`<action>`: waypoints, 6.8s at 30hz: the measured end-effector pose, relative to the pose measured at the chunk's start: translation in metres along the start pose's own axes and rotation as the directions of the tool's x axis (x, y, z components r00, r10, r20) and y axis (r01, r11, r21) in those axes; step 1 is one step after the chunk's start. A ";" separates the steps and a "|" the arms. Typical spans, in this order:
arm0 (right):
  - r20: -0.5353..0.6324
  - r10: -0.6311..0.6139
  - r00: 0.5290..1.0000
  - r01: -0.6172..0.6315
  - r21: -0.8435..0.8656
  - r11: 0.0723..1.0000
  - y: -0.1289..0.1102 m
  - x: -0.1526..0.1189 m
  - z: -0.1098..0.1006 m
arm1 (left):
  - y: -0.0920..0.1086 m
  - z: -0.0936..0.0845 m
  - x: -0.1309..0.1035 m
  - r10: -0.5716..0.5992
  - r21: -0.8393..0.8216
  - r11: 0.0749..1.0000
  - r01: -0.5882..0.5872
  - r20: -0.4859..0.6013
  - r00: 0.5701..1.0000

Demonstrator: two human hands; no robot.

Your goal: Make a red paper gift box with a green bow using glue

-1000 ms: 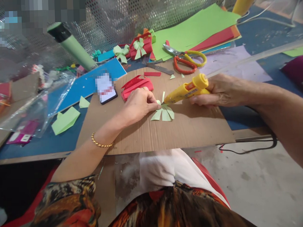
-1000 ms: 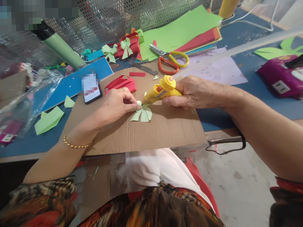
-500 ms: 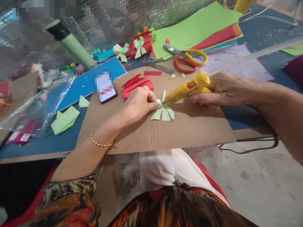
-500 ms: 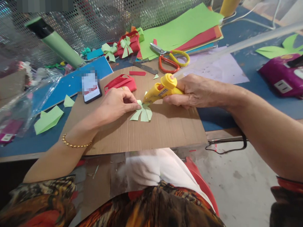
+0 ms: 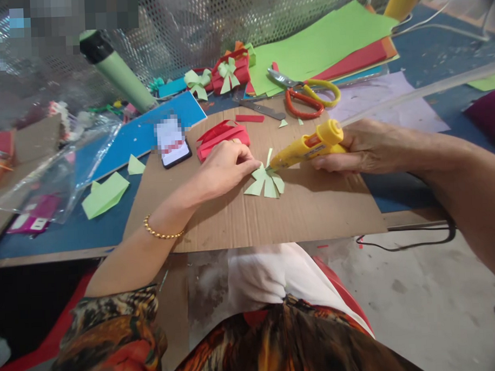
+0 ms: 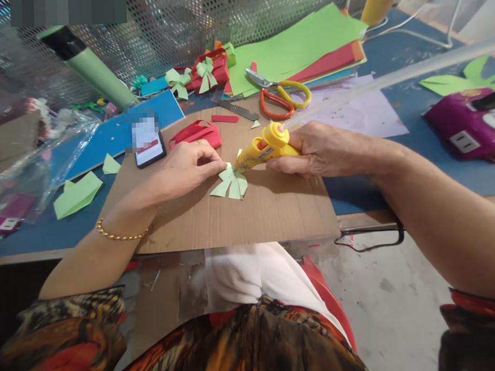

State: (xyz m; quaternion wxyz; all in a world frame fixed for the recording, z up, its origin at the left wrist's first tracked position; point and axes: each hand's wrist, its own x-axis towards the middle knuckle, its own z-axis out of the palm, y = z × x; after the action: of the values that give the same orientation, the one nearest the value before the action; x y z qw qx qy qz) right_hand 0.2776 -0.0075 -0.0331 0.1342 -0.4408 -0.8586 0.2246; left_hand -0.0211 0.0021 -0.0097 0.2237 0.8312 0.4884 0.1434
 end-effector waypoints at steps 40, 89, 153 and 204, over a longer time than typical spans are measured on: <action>0.045 -0.025 0.999 0.020 0.110 0.994 -0.002 0.000 -0.002 | 0.008 -0.009 -0.031 0.301 0.126 0.951 -0.282 -0.168 0.939; 0.040 0.166 0.985 -0.170 0.303 0.938 -0.004 -0.005 -0.008 | -0.003 0.021 -0.006 0.094 -0.053 0.994 -0.100 -0.103 0.990; 0.056 0.148 0.987 -0.156 0.216 0.964 -0.010 -0.006 -0.006 | 0.004 0.014 -0.016 0.018 -0.003 1.000 -0.018 -0.050 0.999; 0.058 0.061 0.996 -0.073 0.224 0.972 -0.013 -0.006 -0.003 | -0.008 0.011 -0.019 0.002 -0.108 0.994 0.001 0.027 1.000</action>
State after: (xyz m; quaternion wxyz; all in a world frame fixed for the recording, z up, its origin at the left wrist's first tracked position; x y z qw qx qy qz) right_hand 0.2738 -0.0183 -0.0244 0.1540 -0.4456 -0.8153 0.3361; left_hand -0.0315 -0.0135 -0.0237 0.2748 0.8199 0.4766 0.1582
